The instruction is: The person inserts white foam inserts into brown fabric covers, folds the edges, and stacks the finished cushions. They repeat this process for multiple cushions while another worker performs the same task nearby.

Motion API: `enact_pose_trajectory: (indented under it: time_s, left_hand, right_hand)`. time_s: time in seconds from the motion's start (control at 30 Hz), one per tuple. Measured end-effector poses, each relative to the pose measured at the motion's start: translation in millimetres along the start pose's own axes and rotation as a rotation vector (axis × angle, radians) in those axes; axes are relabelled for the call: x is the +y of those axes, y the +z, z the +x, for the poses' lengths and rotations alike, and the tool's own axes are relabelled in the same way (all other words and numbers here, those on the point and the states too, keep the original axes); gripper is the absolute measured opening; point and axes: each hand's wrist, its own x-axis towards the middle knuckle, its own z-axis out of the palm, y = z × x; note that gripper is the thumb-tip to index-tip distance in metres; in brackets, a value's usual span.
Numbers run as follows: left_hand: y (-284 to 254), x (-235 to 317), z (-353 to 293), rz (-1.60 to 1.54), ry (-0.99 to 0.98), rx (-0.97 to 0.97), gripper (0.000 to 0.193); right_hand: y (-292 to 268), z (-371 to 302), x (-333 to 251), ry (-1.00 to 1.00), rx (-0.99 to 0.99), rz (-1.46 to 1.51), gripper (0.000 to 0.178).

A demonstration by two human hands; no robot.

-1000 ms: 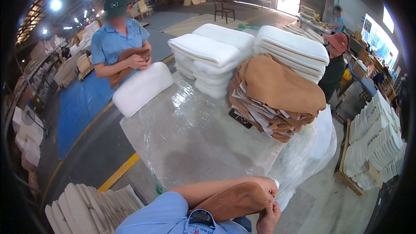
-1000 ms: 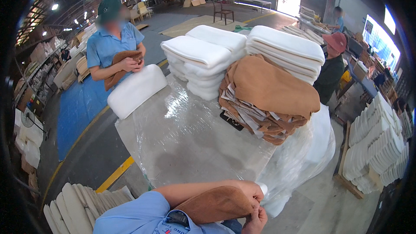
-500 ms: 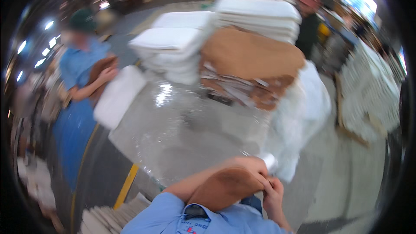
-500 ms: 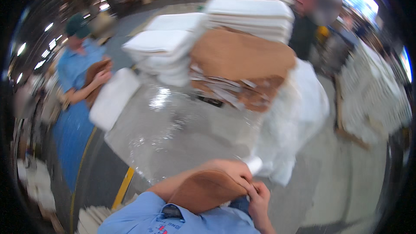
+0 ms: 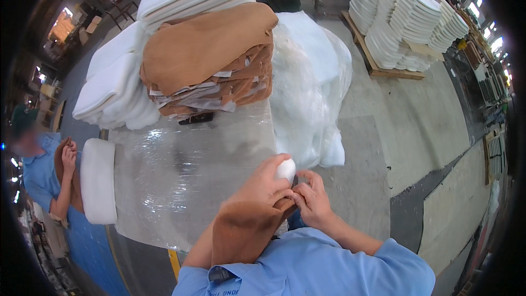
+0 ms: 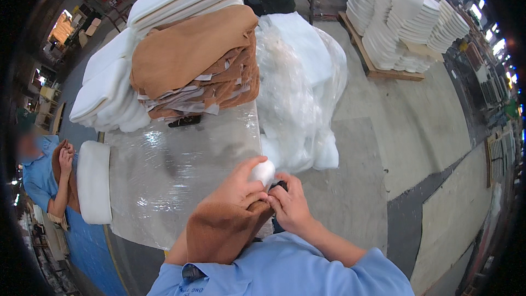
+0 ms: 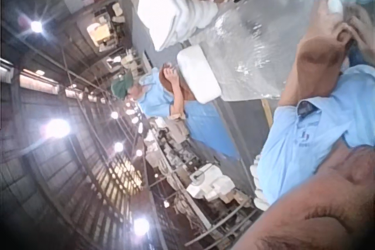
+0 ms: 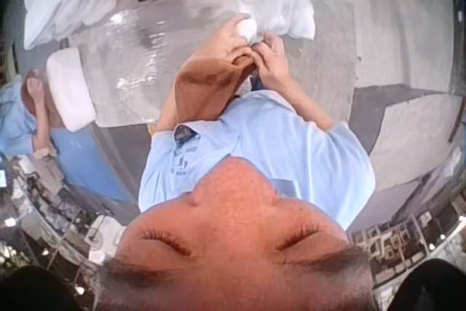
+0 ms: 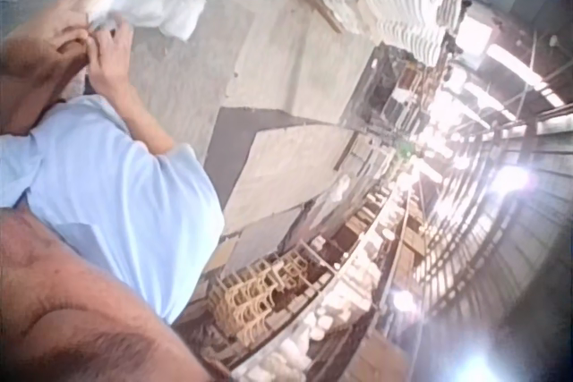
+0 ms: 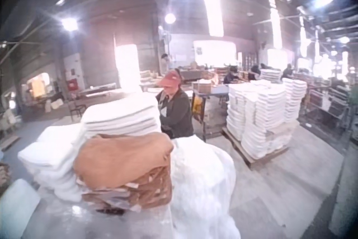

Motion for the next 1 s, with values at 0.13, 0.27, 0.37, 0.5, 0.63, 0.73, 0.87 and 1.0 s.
enact_pose_trajectory:
  time_s: [0.13, 0.27, 0.37, 0.5, 0.63, 0.73, 0.87, 1.0]
  left_hand:
    - [10, -17, -1, -0.332, -0.184, -0.022, 0.02]
    - [16, -32, 3, -0.343, -0.228, -0.036, 0.018]
    - [19, -39, 9, -0.285, -0.197, 0.067, 0.017]
    - [27, -33, -16, -0.294, -0.328, 0.217, 0.02]
    - [35, -25, -71, -0.279, -0.42, 0.278, 0.024]
    - [38, -34, -91, -0.21, -0.319, 0.354, 0.026]
    - [52, -37, -91, -0.332, -0.258, 0.418, 0.026]
    - [67, -29, -82, -0.464, -0.372, 0.324, 0.032]
  right_hand:
    - [1, 20, 18, -0.034, -0.09, 0.06, 0.019]
    - [6, 32, 31, 0.136, -0.223, 0.245, 0.016]
    - [16, 42, 31, 0.12, -0.141, 0.238, 0.015]
    - [28, 38, 22, 0.055, -0.123, 0.236, 0.011]
    - [54, 22, -2, 0.001, -0.166, 0.369, 0.01]
    - [70, 26, -12, -0.039, -0.189, 0.282, 0.01]
    - [62, 20, -10, -0.04, -0.193, 0.267, 0.011]
    - [52, 2, 0, 0.141, -0.203, 0.225, 0.012]
